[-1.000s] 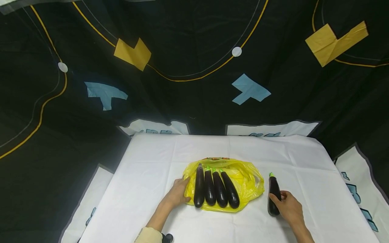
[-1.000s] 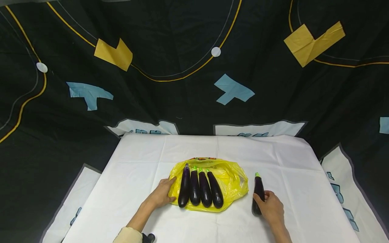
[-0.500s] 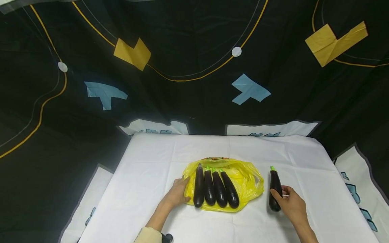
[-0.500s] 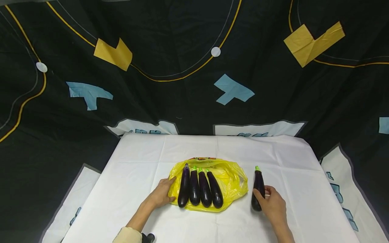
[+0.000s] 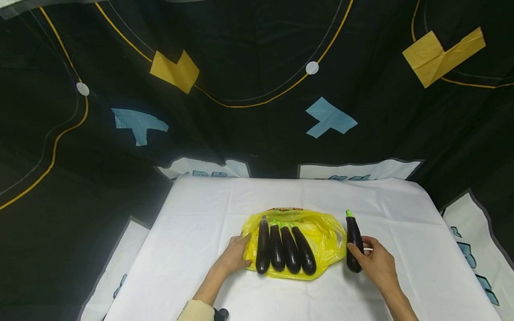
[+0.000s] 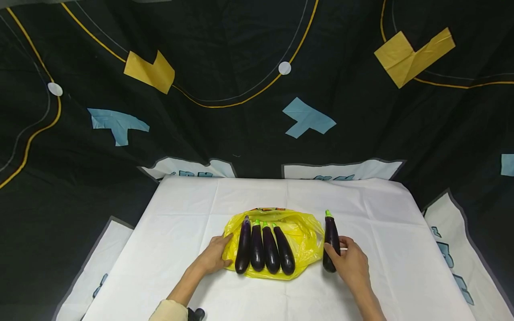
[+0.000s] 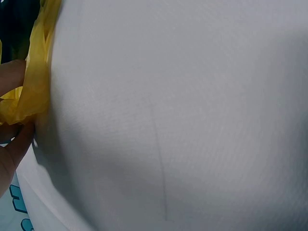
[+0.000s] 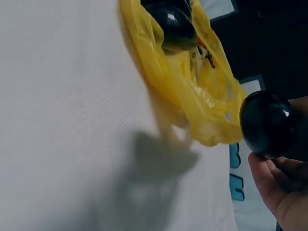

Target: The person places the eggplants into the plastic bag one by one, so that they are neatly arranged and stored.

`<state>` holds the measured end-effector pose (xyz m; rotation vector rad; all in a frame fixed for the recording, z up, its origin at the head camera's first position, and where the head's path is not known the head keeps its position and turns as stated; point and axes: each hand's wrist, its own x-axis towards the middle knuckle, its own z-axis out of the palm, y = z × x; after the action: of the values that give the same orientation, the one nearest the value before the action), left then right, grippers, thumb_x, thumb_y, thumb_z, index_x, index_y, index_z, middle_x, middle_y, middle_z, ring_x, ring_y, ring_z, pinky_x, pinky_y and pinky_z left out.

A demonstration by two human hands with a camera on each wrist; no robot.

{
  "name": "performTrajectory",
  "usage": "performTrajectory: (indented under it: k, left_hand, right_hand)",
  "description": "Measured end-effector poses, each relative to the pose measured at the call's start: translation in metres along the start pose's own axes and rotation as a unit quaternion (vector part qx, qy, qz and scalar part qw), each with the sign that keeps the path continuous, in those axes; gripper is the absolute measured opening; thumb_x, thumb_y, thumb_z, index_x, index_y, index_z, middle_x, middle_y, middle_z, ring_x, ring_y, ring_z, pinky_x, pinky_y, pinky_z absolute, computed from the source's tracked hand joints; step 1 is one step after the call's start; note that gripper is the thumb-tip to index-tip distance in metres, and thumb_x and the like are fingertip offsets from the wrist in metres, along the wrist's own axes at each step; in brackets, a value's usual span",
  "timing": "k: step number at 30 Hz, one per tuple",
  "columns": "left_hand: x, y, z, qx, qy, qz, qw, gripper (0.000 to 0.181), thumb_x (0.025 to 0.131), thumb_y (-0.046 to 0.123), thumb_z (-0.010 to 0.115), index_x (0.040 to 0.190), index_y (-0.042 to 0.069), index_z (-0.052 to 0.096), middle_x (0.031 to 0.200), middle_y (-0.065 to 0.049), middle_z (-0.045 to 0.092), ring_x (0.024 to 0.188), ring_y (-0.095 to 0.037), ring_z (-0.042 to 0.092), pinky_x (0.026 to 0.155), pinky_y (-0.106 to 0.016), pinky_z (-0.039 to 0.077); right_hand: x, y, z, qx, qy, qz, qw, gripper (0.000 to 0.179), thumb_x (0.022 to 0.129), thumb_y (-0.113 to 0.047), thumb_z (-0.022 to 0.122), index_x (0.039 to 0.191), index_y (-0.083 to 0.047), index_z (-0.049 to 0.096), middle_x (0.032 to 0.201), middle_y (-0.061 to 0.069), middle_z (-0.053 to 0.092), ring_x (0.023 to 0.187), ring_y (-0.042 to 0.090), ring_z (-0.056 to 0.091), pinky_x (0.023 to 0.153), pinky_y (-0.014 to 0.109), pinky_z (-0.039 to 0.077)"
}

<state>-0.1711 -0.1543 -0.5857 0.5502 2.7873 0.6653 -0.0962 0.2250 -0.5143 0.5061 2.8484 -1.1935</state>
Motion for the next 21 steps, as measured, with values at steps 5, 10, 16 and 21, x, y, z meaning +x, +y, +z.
performTrajectory:
  k: [5, 10, 16, 21]
  left_hand:
    - [0.000, 0.000, 0.001, 0.002, 0.003, 0.006, 1.0000, 0.081, 0.071, 0.013, 0.082, 0.138, -0.007, 0.041, 0.136, -0.022, 0.049, 0.123, -0.036, 0.040, 0.105, -0.044, 0.037]
    - [0.001, -0.001, 0.001, 0.005, 0.004, 0.006, 1.0000, 0.081, 0.070, 0.013, 0.082, 0.138, -0.008, 0.041, 0.136, -0.022, 0.049, 0.122, -0.036, 0.040, 0.105, -0.044, 0.037]
    - [0.001, 0.000, 0.001, 0.005, 0.002, 0.008, 1.0000, 0.081, 0.070, 0.012, 0.082, 0.137, -0.008, 0.042, 0.135, -0.023, 0.049, 0.122, -0.037, 0.041, 0.104, -0.045, 0.037]
    - [0.000, 0.000, 0.000, 0.001, 0.001, 0.004, 1.0000, 0.082, 0.071, 0.012, 0.082, 0.138, -0.007, 0.041, 0.136, -0.022, 0.048, 0.123, -0.036, 0.040, 0.105, -0.044, 0.037]
  right_hand:
    - [0.000, -0.010, 0.008, 0.008, -0.005, -0.021, 0.9997, 0.065, 0.087, -0.043, 0.065, 0.127, 0.007, 0.050, 0.112, 0.027, 0.060, 0.090, 0.031, 0.062, 0.070, 0.040, 0.055]
    - [0.002, -0.016, 0.021, 0.010, -0.011, -0.041, 0.9990, 0.061, 0.086, -0.038, 0.067, 0.126, 0.005, 0.051, 0.111, 0.023, 0.060, 0.089, 0.028, 0.061, 0.070, 0.037, 0.055]
    - [0.007, -0.017, 0.039, 0.005, -0.026, -0.061, 0.9978, 0.056, 0.086, -0.034, 0.068, 0.123, 0.004, 0.053, 0.107, 0.019, 0.061, 0.086, 0.025, 0.061, 0.066, 0.033, 0.055]
    - [0.010, -0.014, 0.051, 0.005, -0.035, -0.070, 0.9969, 0.053, 0.085, -0.032, 0.070, 0.121, 0.004, 0.055, 0.106, 0.018, 0.062, 0.084, 0.024, 0.062, 0.064, 0.033, 0.055]
